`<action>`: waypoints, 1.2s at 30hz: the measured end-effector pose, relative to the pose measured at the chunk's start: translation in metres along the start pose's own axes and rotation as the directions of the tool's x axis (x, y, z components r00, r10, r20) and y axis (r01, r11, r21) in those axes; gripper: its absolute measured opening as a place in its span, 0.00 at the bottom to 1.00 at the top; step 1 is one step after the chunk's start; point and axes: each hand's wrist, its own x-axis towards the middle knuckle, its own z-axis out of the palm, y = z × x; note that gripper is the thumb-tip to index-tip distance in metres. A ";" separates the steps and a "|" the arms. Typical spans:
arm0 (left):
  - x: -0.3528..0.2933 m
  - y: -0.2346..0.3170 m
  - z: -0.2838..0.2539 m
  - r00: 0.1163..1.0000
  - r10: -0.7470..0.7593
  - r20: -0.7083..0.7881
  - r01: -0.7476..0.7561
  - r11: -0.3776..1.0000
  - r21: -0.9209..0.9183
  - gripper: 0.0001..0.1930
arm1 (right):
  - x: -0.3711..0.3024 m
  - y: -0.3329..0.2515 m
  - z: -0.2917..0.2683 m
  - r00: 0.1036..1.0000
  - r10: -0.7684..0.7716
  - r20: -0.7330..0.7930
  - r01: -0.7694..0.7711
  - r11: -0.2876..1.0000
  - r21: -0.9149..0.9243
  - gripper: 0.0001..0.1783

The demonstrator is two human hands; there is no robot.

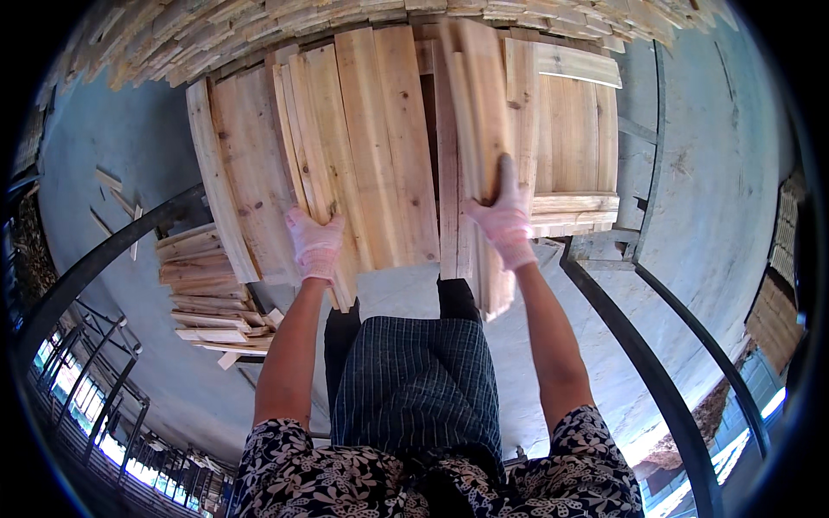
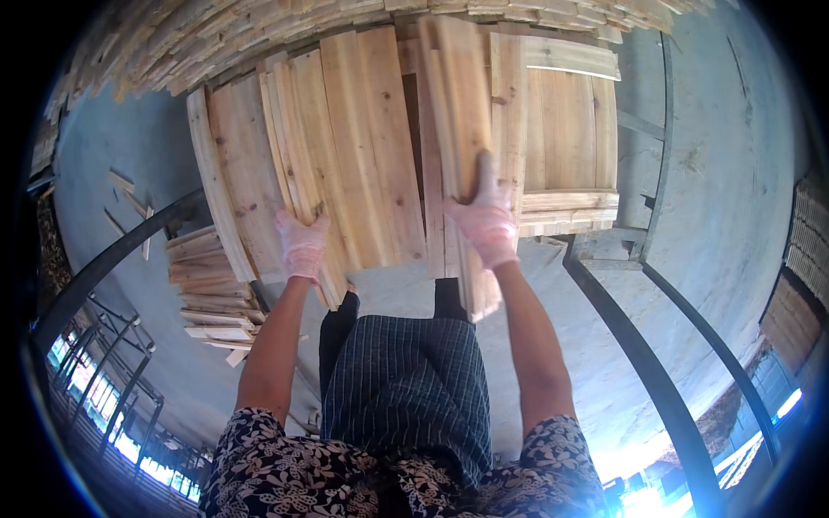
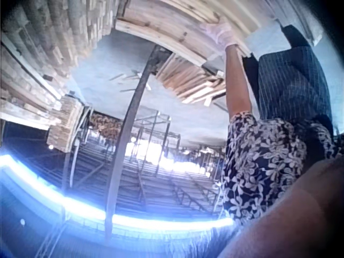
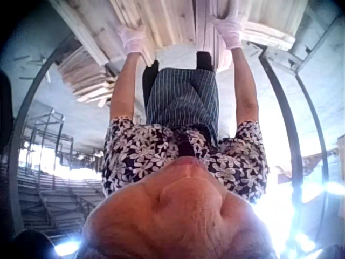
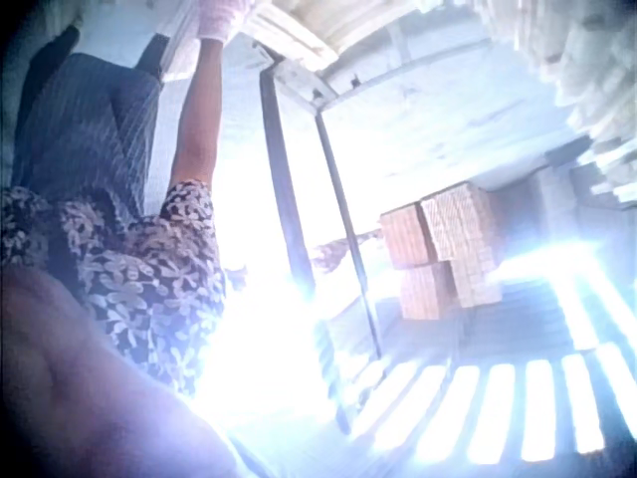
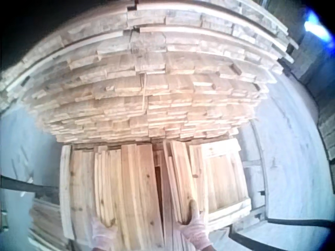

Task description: The person repeatedly picks up wooden planks from a pile on the floor and stacks them onto a growing pile on a metal rack. The person wears pink gloves and handles the planks one by one or in small groups, aligning them as they are placed.

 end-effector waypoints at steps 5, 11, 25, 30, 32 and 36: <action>-0.001 -0.010 0.005 0.999 0.048 -0.004 -0.048 0.999 -0.006 0.42 | 0.018 0.069 -0.056 0.974 -0.034 -0.224 0.025 0.999 -0.043 0.61; 0.000 -0.007 0.010 1.000 0.013 0.010 -0.012 0.998 -0.054 0.44 | 0.108 0.121 -0.104 0.979 0.080 -0.186 -0.118 0.973 -0.201 0.61; -0.003 0.000 0.009 0.996 -0.081 -0.045 0.084 0.994 0.071 0.49 | 0.149 0.178 -0.176 0.975 0.159 -0.153 -0.199 0.932 -0.302 0.62; 0.000 -0.010 0.009 0.996 -0.072 -0.056 0.077 0.994 0.081 0.51 | 0.131 0.177 -0.172 0.958 0.091 -0.273 -0.140 0.976 -0.165 0.57; 0.000 -0.005 0.006 0.998 -0.062 -0.030 0.066 0.991 0.116 0.52 | 0.112 0.185 -0.159 0.945 0.087 -0.316 -0.078 0.996 0.041 0.55; 0.004 -0.017 0.011 0.999 -0.034 -0.022 0.038 0.977 0.211 0.53 | 0.088 0.152 -0.103 0.957 -0.140 -0.256 0.235 0.888 0.395 0.54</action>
